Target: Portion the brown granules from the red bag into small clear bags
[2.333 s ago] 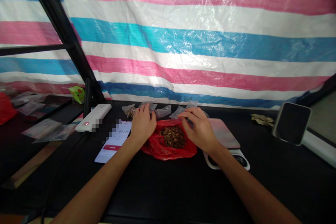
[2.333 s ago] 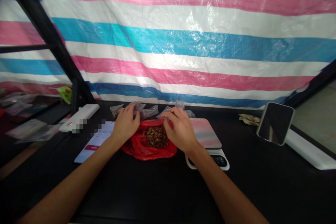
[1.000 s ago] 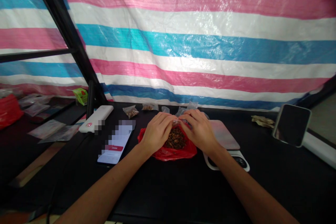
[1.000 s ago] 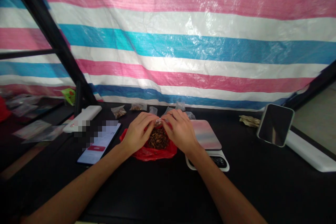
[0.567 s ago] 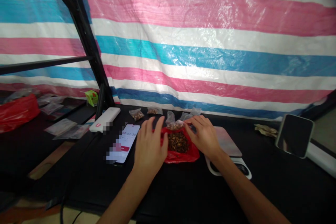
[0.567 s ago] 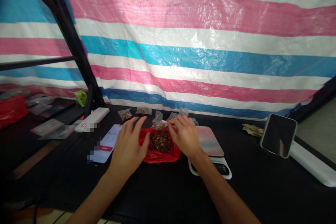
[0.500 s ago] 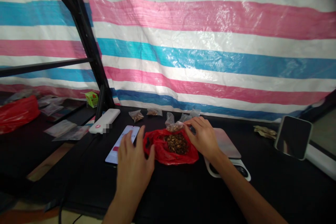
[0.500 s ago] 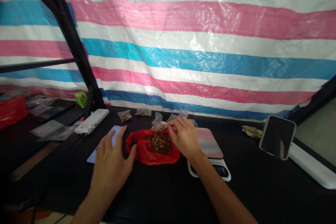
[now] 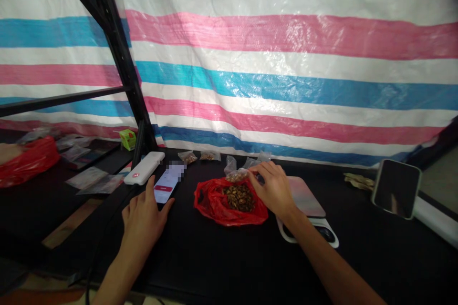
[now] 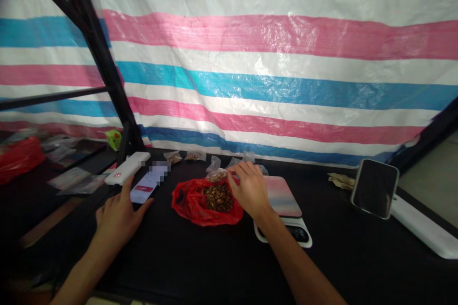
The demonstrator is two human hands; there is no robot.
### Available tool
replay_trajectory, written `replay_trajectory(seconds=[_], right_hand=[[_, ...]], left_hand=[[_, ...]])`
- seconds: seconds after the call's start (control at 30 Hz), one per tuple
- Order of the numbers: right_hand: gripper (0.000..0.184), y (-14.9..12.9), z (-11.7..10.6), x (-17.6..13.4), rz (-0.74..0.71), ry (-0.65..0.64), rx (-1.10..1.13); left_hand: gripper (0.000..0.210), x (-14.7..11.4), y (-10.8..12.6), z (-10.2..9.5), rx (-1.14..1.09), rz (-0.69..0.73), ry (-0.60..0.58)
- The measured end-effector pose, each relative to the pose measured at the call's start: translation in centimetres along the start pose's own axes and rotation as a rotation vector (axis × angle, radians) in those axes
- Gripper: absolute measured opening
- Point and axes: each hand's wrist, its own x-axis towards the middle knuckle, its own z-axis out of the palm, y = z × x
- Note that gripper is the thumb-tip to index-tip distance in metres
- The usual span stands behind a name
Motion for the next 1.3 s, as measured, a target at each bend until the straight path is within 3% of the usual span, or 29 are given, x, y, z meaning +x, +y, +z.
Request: replay_trajectory(seconds=[0.1,0.17,0.27,0.33,0.43,0.6,0.73,0.9,1.0,1.13,1.3], right_hand=[[0.011,-0.1,0.0,0.0,-0.002,-0.001,0.011],[0.011,-0.2,0.0,0.0,0.011,0.002,0.027],[0.014,-0.3,0.3,-0.1,0.058,0.016,0.062],[0.013,-0.3,0.5,-0.2,0.087,0.019,0.094],[0.014,-0.3,0.9,-0.2,0.111,0.015,0.134],[0.015,-1.1,1.2,-0.2,0.197,-0.046,0.202],[0.012,-1.7,0.9,-0.3,0.163,-0.110,0.219],[0.010,-1.4,0.2,-0.3,0.101,-0.168,0.248],[0.009,-1.2,0.1,-0.2,0.137,-0.147,0.248],[0.008,-1.5,0.0,0.0,0.111,-0.168,0.270],[0.015,-1.8,-0.3,0.1,0.074,-0.191,0.229]], left_hand=[[0.071,0.0,2.1,-0.4,-0.056,0.084,0.150],[0.061,-0.5,5.1,-0.9,-0.256,0.193,0.200],[0.034,-1.0,11.3,-1.0,-0.665,0.444,0.010],[0.025,-0.8,15.1,-0.3,-0.804,0.592,-0.114],[0.025,0.3,18.5,1.4,-0.953,0.608,-0.161],[0.037,2.0,18.2,3.6,-1.236,0.383,-0.321],[0.032,2.1,16.8,3.9,-1.425,0.393,-0.474],[0.025,1.7,16.5,4.0,-1.507,0.393,-0.500],[0.023,1.4,16.6,4.1,-1.486,0.443,-0.466],[0.022,1.3,16.7,4.1,-1.499,0.404,-0.412],[0.029,1.4,16.7,4.2,-1.531,0.438,-0.518]])
